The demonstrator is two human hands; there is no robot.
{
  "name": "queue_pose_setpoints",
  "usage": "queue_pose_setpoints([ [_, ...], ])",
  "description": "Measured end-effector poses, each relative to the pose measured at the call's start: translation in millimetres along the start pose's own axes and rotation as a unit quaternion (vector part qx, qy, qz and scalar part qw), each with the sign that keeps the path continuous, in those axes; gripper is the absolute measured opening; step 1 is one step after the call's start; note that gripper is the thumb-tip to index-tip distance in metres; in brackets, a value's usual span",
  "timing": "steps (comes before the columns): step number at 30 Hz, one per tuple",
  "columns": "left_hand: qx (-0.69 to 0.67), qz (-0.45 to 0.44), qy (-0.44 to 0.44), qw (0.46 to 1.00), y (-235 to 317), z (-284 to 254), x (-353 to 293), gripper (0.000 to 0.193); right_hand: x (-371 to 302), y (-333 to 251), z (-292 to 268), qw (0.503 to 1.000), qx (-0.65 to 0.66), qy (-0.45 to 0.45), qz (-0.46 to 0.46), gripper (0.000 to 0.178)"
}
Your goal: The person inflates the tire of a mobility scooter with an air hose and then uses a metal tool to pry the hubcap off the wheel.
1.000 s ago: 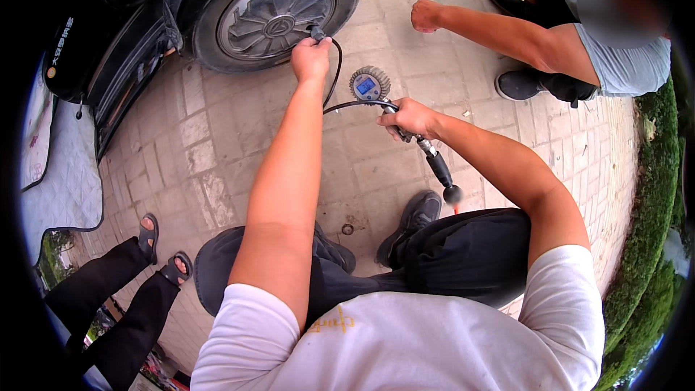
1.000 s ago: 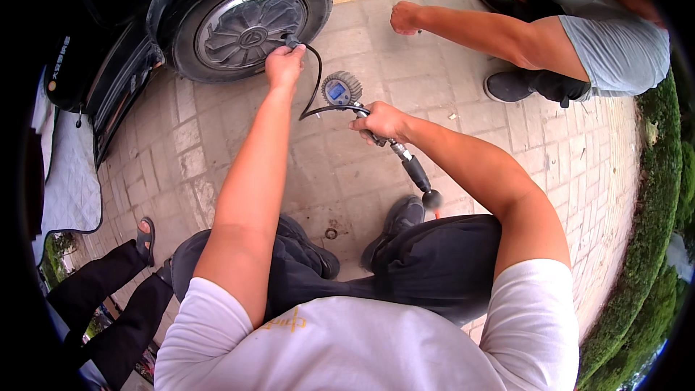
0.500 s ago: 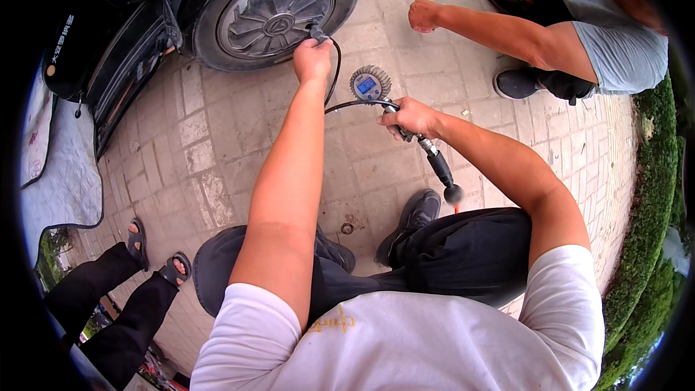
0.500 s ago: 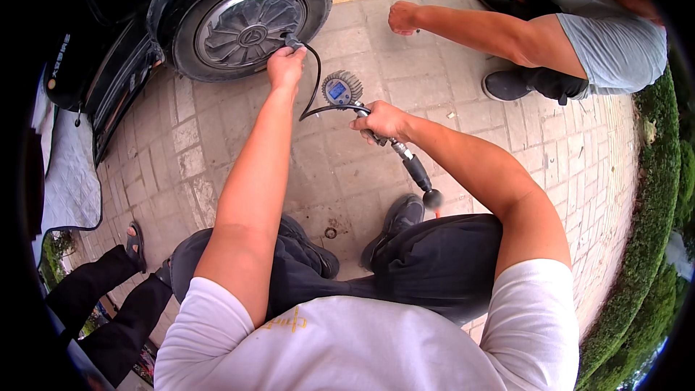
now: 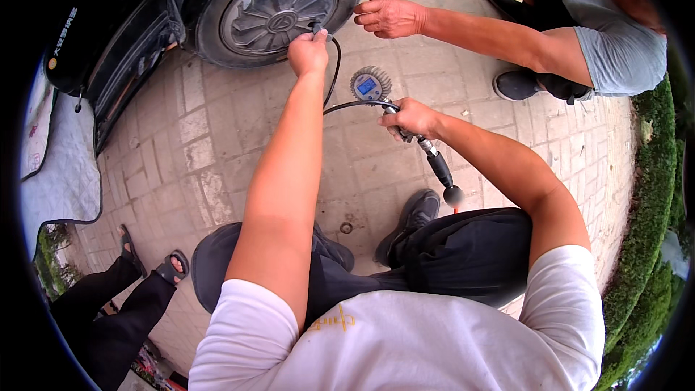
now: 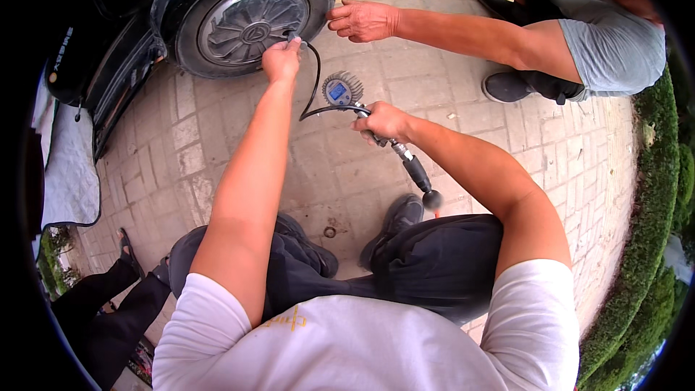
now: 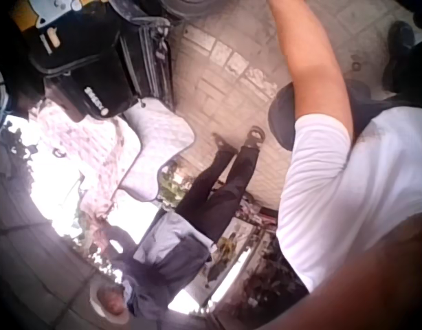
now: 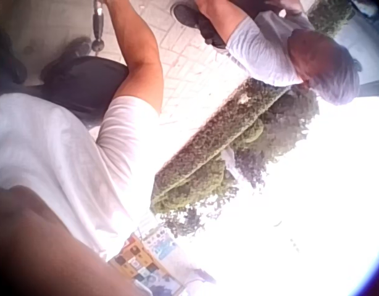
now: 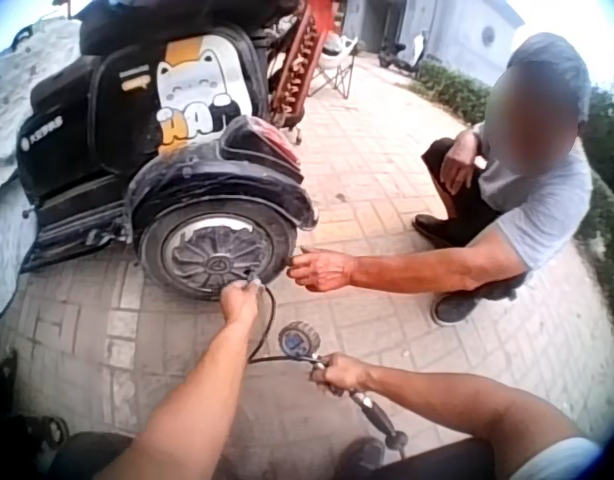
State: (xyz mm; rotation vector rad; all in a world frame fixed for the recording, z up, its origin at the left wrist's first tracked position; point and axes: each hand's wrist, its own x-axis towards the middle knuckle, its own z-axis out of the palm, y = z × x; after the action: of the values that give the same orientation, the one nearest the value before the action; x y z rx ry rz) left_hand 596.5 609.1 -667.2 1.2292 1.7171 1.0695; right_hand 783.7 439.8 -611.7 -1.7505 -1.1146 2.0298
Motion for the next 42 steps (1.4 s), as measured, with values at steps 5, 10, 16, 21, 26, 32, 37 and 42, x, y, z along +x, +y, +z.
queue_pose_setpoints([
  [5,0.038,0.009,0.006,0.999,-3.2,4.4,0.4,0.034,-3.9,-1.2,-3.0,1.0,-0.005,0.004,-0.001,0.021],
  [10,0.012,0.004,-0.004,1.0,-13.5,5.3,9.0,0.035,-2.5,-0.9,-5.2,1.0,-0.014,0.01,0.001,0.02],
  [16,-0.005,0.023,-0.011,1.0,-16.6,4.6,13.5,0.025,3.5,1.6,-3.4,1.0,-0.006,0.003,-0.006,0.021],
  [21,-0.01,0.023,0.012,1.0,-11.8,4.0,5.2,0.034,6.9,3.5,-3.7,1.0,-0.01,0.0,-0.002,0.02],
  [26,-0.042,0.004,-0.002,0.999,-6.9,0.6,4.1,0.035,4.7,1.4,-3.9,1.0,-0.009,0.002,0.002,0.02],
  [32,-0.065,-0.011,-0.037,0.997,-8.5,-1.8,7.4,0.032,8.9,1.3,-3.7,1.0,-0.014,-0.006,0.003,0.02],
  [37,-0.088,-0.032,-0.041,0.995,-0.7,-3.8,1.4,0.028,10.8,2.3,-4.4,1.0,-0.011,-0.007,0.007,0.021],
  [42,-0.109,-0.038,-0.041,0.992,-1.3,-3.3,1.6,0.024,10.7,-0.7,-2.8,1.0,-0.005,-0.014,0.007,0.02],
])
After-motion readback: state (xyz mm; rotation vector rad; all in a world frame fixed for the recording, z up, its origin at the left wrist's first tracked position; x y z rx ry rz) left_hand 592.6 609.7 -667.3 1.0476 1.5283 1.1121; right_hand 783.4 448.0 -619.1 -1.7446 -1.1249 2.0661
